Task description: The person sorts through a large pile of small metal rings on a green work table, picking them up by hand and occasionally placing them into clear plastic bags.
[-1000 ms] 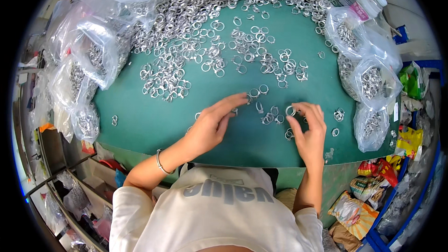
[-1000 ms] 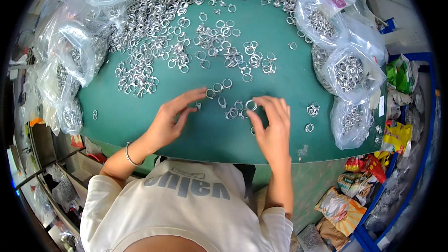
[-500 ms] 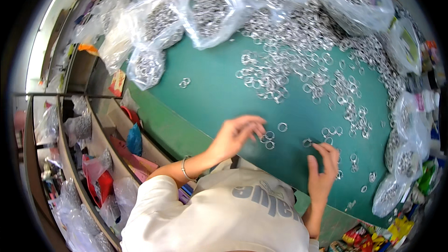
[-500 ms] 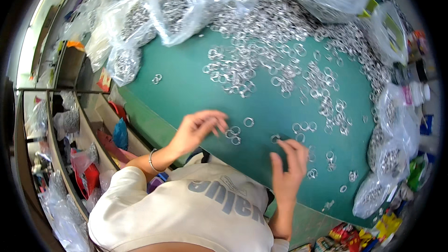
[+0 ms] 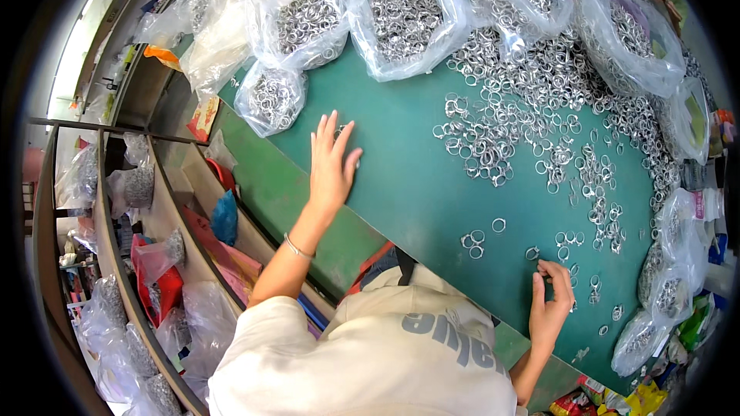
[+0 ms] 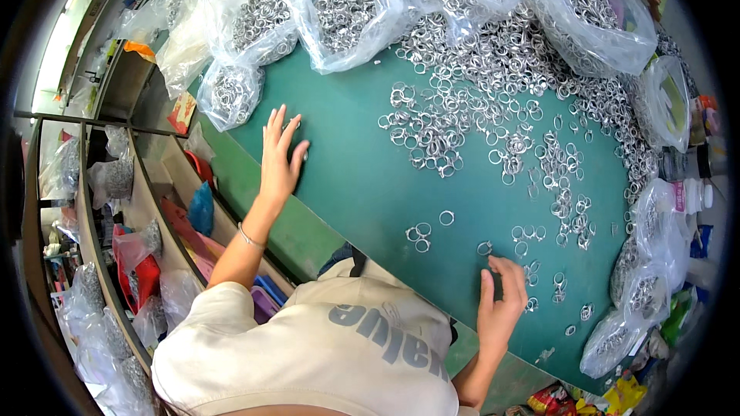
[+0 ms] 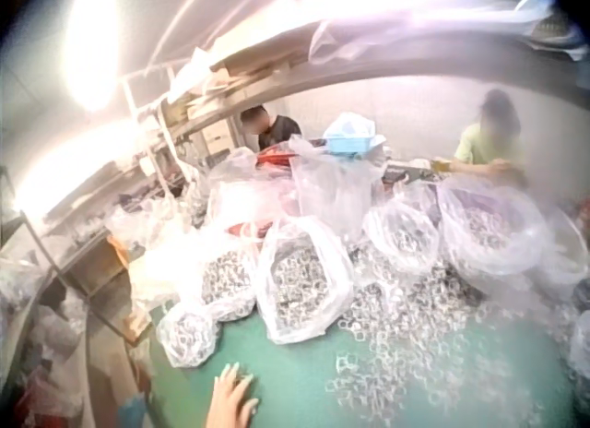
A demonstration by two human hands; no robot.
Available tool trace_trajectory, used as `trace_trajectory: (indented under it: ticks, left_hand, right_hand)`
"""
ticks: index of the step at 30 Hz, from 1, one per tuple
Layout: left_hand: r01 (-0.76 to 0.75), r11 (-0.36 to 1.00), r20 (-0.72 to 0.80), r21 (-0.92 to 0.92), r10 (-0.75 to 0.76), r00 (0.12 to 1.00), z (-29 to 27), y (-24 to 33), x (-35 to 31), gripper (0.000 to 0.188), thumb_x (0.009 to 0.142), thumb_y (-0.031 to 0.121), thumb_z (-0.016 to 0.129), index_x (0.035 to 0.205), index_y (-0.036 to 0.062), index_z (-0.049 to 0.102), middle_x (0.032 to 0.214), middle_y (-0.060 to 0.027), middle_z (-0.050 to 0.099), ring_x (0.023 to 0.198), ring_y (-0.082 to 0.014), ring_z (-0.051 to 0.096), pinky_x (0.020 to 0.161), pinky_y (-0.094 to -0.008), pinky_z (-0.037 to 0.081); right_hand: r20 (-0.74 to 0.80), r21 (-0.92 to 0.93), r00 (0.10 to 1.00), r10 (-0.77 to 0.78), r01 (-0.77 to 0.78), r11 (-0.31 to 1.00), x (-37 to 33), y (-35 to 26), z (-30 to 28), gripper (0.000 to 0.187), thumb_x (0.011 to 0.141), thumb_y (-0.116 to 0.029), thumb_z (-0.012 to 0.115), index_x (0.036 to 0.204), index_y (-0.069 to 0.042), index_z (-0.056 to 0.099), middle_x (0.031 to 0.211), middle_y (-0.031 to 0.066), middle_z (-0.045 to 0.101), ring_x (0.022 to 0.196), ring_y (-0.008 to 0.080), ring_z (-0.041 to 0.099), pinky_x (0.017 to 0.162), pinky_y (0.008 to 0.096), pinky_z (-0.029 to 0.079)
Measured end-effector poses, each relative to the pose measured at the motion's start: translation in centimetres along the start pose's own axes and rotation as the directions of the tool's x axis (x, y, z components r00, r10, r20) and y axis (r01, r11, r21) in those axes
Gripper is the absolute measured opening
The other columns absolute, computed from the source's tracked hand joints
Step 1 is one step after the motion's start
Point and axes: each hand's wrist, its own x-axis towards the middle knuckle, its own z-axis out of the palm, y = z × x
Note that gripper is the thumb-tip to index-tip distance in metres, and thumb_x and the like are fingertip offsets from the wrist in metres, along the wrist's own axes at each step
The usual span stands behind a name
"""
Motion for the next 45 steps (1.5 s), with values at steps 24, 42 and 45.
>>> trace_trajectory:
  ticks: [24,42,45]
  left_hand:
    - [0.104,0.976,-0.16,-0.194,-0.136,0.978,0.2,-4.2,2.9,0.027,0.083,0.006,0.065,0.109,-0.0006,0.06,0.107,-0.0173,0.055,0.094,-0.0334,0.055,0.083,-0.0375,0.046]
    - [-0.302,0.786,0.192,-0.539,0.463,0.865,0.8,16.3,1.6,0.036,0.077,-0.001,0.067,0.112,0.0032,0.059,0.112,-0.0144,0.055,0.105,-0.0299,0.054,0.087,-0.0355,0.045]
    - [-0.344,0.687,0.371,-0.64,0.668,0.645,3.2,22.4,0.5,0.047,0.08,0.004,0.066,0.124,0.0027,0.049,0.118,-0.0169,0.047,0.106,-0.0344,0.05,0.091,-0.0387,0.043]
  right_hand:
    - [-0.161,0.001,0.981,0.105,-0.107,0.994,-1.2,3.0,-2.6,0.014,0.085,0.002,0.058,0.098,0.003,0.062,0.09,0.0096,0.062,0.076,0.0171,0.058,0.066,0.0275,0.044]
    - [-0.27,-0.325,0.958,-0.097,0.004,0.946,3.4,7.6,-7.6,0.03,0.083,-0.003,0.06,0.113,-0.001,0.058,0.114,0.015,0.056,0.106,0.0342,0.051,0.094,0.0405,0.04]
    - [-0.182,-0.426,0.972,-0.149,0.059,0.903,5.1,8.7,-7.7,0.03,0.084,-0.002,0.058,0.114,-0.002,0.058,0.121,0.0136,0.054,0.11,0.0335,0.049,0.096,0.0411,0.038]
